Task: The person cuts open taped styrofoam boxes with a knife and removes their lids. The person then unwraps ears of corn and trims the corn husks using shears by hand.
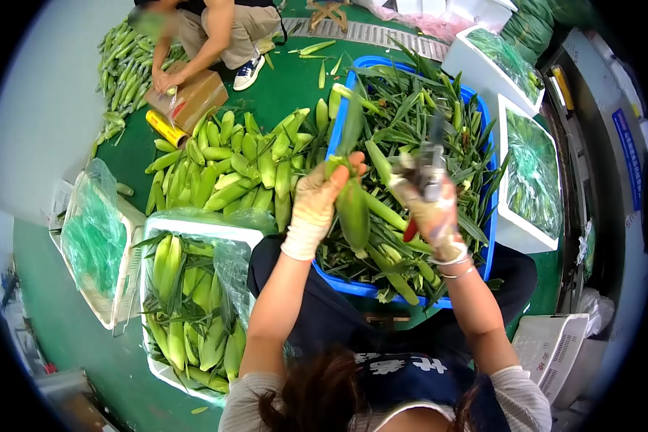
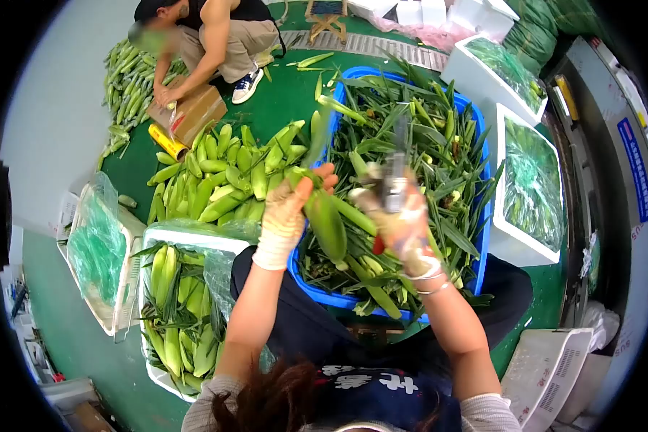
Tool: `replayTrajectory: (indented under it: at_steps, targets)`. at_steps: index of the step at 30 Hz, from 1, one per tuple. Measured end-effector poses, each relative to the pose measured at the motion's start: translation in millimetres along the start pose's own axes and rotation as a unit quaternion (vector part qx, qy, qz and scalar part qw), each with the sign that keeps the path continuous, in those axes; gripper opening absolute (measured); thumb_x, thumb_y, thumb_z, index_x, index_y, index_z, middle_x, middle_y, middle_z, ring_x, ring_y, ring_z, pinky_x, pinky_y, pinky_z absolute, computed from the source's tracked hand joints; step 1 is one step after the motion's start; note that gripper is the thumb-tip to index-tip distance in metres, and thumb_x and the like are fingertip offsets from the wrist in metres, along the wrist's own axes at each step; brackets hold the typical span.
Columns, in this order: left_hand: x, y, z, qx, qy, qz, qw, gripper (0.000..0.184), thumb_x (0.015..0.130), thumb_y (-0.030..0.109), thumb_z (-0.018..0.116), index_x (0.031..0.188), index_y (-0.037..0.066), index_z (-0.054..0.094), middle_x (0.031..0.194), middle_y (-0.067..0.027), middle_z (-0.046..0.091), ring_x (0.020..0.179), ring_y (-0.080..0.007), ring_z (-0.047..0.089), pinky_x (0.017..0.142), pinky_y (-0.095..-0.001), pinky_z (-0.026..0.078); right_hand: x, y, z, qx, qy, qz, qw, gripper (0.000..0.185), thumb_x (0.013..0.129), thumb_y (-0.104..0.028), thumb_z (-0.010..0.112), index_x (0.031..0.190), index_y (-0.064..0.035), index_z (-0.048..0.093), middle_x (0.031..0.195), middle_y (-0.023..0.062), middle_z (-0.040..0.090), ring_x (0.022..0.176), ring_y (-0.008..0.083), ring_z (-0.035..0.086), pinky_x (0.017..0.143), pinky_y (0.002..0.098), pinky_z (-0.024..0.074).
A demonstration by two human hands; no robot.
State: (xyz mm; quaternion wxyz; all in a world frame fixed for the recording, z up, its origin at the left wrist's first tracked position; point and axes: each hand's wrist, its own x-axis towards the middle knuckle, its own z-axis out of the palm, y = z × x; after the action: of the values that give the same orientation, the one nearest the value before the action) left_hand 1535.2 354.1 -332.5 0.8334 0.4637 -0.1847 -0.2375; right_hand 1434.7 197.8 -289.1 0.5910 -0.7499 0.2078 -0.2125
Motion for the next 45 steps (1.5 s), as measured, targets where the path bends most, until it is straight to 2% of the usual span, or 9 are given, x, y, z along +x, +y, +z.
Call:
replayTrajectory:
  at_steps: [4,10,17,22,25,29,33,38,45]
  targets:
    - [-5,-11,17,-0.046,0.007,-0.004,0.999,0.036,0.085,0.027,0.066,0.111,0.002,0.063,0.105,-0.0062,0.065,0.093,-0.0129,0.059,0.087,-0.0267,0.044,8,-1,30,-0.061,-0.043,-0.197,0.978,0.033,0.073,-0.014,0.071,0.1,-0.0044,0.055,0.079,0.0109,0.065,0.065,0.0222,0.064,0.061,0.0328,0.0501]
    - [-1,5,-23,-0.18,0.085,0.011,0.98,0.039,0.085,0.035,0.063,0.105,0.003,0.058,0.101,-0.0111,0.063,0.092,-0.022,0.06,0.089,-0.0367,0.048,-38,-1,-27,0.071,0.118,-0.063,0.988,0.029,0.077,-0.005,0.071,0.102,-0.0057,0.058,0.094,0.0058,0.064,0.081,0.0149,0.062,0.074,0.028,0.052]
    - [9,16,-42,-0.272,0.04,0.018,0.961,0.036,0.085,0.04,0.061,0.1,0.007,0.057,0.095,-0.0086,0.06,0.084,-0.0229,0.059,0.081,-0.0402,0.049,-12,11,-77,-0.303,0.176,-0.037,0.936,0.042,0.075,-0.011,0.071,0.112,-0.0043,0.051,0.085,0.0115,0.066,0.071,0.0227,0.065,0.069,0.0326,0.0514]
    - [2,-6,-19,-0.201,-0.045,-0.08,0.975,0.045,0.082,0.046,0.063,0.096,0.003,0.058,0.088,-0.0108,0.061,0.077,-0.0235,0.061,0.073,-0.0373,0.051,24,-11,6,-0.134,-0.131,-0.03,0.982,0.049,0.078,-0.036,0.067,0.106,0.0009,0.051,0.097,0.015,0.061,0.086,0.0236,0.061,0.076,0.0355,0.0494]
    - [-4,2,-5,-0.123,-0.066,-0.128,0.982,0.049,0.08,0.045,0.066,0.096,-0.001,0.06,0.085,-0.0117,0.065,0.074,-0.022,0.064,0.071,-0.0333,0.053,44,-41,27,0.141,-0.316,0.174,0.922,0.025,0.082,-0.026,0.063,0.088,-0.0025,0.057,0.074,0.0064,0.061,0.062,0.0146,0.057,0.057,0.0293,0.0472]
    - [-2,1,-29,-0.095,0.021,-0.132,0.986,0.045,0.08,0.042,0.067,0.092,-0.001,0.059,0.082,-0.012,0.064,0.073,-0.0224,0.063,0.069,-0.0345,0.052,59,6,35,0.287,-0.125,0.113,0.943,0.016,0.085,-0.018,0.06,0.091,-0.0054,0.055,0.06,-0.0011,0.051,0.048,0.0108,0.049,0.045,0.0268,0.041]
    - [8,-12,-64,-0.129,0.226,-0.052,0.964,0.035,0.083,0.035,0.066,0.093,0.001,0.06,0.081,-0.0095,0.063,0.073,-0.0208,0.061,0.068,-0.0332,0.051,55,6,-6,-0.264,0.038,-0.05,0.962,0.023,0.079,-0.017,0.066,0.095,-0.0052,0.053,0.067,0.0036,0.06,0.055,0.0159,0.057,0.051,0.0308,0.0477]
    - [16,-6,-10,-0.105,0.179,0.061,0.976,0.028,0.084,0.025,0.067,0.097,0.002,0.058,0.085,-0.0052,0.062,0.075,-0.0155,0.059,0.066,-0.0255,0.047,13,-25,51,-0.263,-0.154,-0.03,0.952,0.052,0.069,-0.029,0.075,0.1,-0.0015,0.045,0.086,0.0237,0.06,0.078,0.0375,0.061,0.067,0.0413,0.0497]
    - [-5,26,-66,-0.136,0.24,0.09,0.957,0.029,0.083,0.028,0.068,0.095,0.004,0.06,0.085,-0.0044,0.062,0.078,-0.0123,0.055,0.074,-0.0246,0.044,21,-2,61,-0.271,-0.066,-0.162,0.947,0.029,0.07,-0.012,0.066,0.091,-0.0035,0.049,0.07,0.0132,0.061,0.06,0.0296,0.061,0.053,0.0367,0.047]
